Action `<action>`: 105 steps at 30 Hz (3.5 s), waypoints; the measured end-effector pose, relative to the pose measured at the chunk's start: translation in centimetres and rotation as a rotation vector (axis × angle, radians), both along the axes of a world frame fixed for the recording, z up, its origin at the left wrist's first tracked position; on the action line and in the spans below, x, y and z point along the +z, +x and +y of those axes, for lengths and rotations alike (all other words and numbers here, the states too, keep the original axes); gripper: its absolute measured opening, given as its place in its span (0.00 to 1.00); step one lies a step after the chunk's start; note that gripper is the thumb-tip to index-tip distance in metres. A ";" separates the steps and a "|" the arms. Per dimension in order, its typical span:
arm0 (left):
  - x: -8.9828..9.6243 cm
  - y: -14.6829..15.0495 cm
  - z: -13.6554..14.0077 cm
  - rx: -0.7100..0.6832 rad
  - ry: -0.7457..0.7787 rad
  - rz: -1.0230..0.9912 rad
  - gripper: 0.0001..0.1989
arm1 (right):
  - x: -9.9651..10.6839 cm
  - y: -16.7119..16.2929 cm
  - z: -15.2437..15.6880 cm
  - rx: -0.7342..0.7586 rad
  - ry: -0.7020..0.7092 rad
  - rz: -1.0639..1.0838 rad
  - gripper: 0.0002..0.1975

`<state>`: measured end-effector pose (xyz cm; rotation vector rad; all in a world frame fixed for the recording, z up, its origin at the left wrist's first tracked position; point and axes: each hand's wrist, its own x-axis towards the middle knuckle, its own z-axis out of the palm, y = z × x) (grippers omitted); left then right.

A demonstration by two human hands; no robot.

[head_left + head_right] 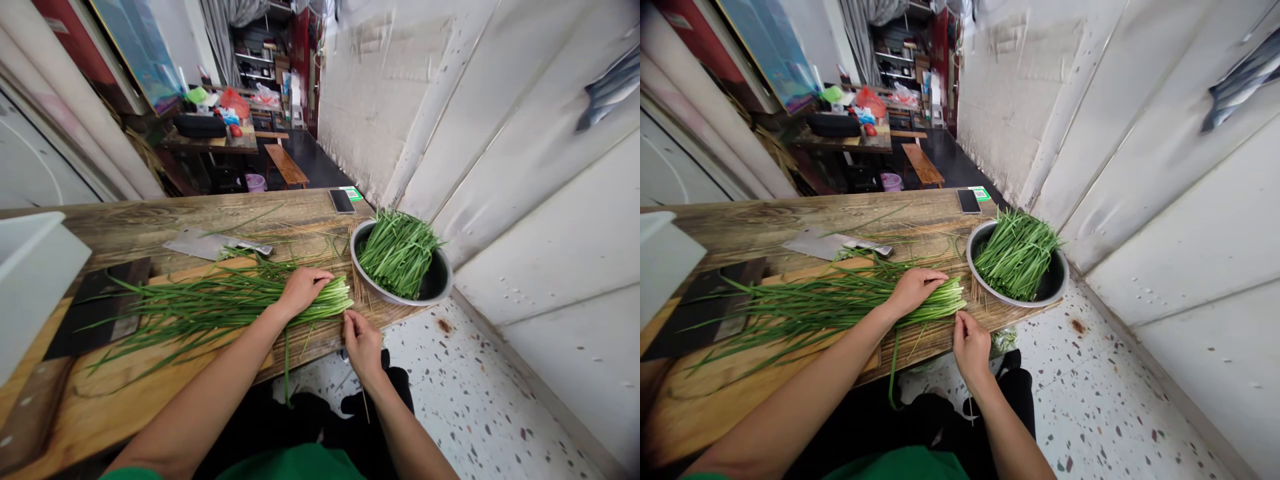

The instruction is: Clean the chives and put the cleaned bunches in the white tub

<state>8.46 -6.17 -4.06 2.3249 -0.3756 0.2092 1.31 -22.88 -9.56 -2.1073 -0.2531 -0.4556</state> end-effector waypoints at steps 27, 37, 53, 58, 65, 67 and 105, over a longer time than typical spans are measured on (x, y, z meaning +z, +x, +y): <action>-0.2 0.4 -0.1 -0.034 -0.127 0.046 0.12 | -0.5 0.2 -0.2 0.011 0.005 0.002 0.13; -0.2 0.4 -0.1 -0.040 -0.133 0.067 0.11 | -0.2 0.2 -0.1 0.003 -0.002 0.000 0.13; 1.6 -0.5 -0.3 -0.033 -0.132 0.077 0.18 | 0.5 -0.4 0.1 0.035 0.096 0.004 0.13; 4.4 -1.6 0.3 -0.190 -0.014 0.086 0.18 | 1.6 -0.4 0.3 0.050 0.116 -0.072 0.13; 7.9 -2.3 2.0 -0.293 -0.067 0.178 0.17 | 3.9 -0.5 0.2 0.088 0.058 -0.162 0.13; 8.4 -2.9 2.4 -0.293 -0.110 0.191 0.18 | 4.3 -0.8 0.1 0.098 0.020 -0.183 0.13; 18.2 -9.3 15.7 -0.237 -0.312 0.382 0.24 | 24.8 0.2 10.7 0.321 0.357 -0.558 0.13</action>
